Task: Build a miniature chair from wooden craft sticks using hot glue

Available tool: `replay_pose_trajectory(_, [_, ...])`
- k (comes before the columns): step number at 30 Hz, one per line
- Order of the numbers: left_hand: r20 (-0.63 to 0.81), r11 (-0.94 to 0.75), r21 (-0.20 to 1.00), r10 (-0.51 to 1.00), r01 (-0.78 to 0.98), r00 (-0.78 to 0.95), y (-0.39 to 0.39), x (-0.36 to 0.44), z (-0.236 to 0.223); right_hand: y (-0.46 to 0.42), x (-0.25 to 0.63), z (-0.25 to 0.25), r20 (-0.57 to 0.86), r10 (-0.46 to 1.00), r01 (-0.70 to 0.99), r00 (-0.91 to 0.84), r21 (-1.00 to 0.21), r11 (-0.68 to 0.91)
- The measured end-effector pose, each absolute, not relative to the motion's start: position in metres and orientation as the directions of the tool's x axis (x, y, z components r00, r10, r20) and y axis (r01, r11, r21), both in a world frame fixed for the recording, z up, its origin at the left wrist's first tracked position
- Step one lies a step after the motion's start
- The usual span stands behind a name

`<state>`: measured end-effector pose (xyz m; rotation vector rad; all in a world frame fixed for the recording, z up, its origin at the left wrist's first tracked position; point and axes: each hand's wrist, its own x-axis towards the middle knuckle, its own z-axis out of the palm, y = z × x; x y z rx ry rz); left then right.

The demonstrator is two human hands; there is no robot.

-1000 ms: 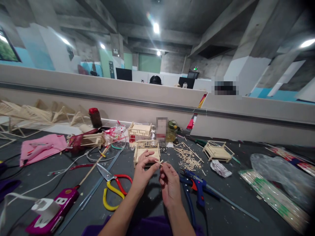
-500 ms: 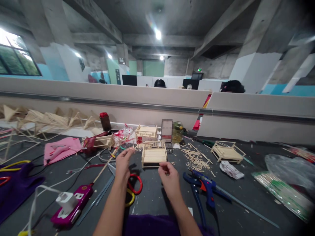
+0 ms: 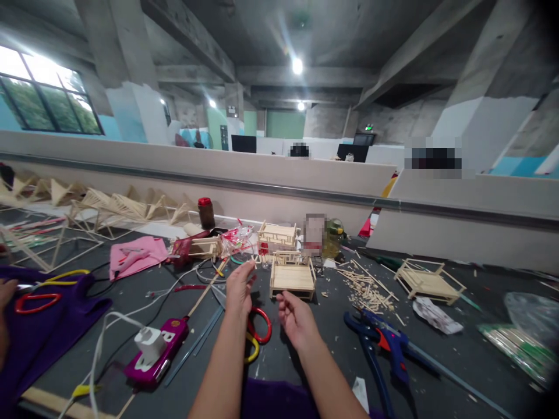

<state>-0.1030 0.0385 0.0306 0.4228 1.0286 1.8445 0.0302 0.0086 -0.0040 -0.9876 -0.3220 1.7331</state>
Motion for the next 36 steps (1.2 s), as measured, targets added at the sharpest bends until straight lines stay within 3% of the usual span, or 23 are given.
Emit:
replay_pose_trajectory(6, [-0.118,-0.235,0.751,0.872,-0.617,-0.475,0.036,-0.104,0.035,0.030,0.010,-0.009,-0.504,0.863,-0.725,-0.014,-0.590,-0.356])
replay_pose_trajectory(12, [-0.060,-0.270,0.739,0.886,-0.617,-0.460,0.031,-0.104,0.041,0.032,0.008,-0.016,-0.495,0.864,-0.674,0.091,-0.669,-0.313])
replay_pose_trajectory(20, [0.067,-0.315,0.742,0.913,-0.592,-0.402,0.011,-0.097,0.064,0.010,0.082,-0.017,-0.454,0.891,-0.433,-0.021,-0.799,-0.417])
replay_pose_trajectory(26, [0.197,-0.270,0.883,0.955,-0.384,-0.220,-0.010,-0.085,0.066,0.018,0.104,-0.013,-0.431,0.902,-0.173,-0.030,-0.887,-0.429])
replay_pose_trajectory(31, [0.308,-0.325,0.929,0.944,-0.176,-0.117,-0.018,-0.084,0.059,0.013,0.111,0.006,-0.213,0.953,-0.049,0.215,-0.977,-0.208])
replay_pose_trajectory(33, [0.351,-0.361,0.924,0.931,-0.127,-0.098,-0.018,-0.084,0.055,0.002,0.113,0.019,-0.042,0.946,0.025,0.322,-0.998,-0.053])
replay_pose_trajectory(34, [0.369,-0.376,0.921,0.926,-0.100,-0.084,-0.018,-0.084,0.053,-0.004,0.113,0.025,0.113,0.930,0.112,0.351,-0.991,0.078])
replay_pose_trajectory(36, [0.404,-0.406,0.913,0.914,-0.040,-0.043,-0.018,-0.083,0.051,-0.018,0.109,0.035,0.325,0.902,0.194,0.285,-0.941,0.278])
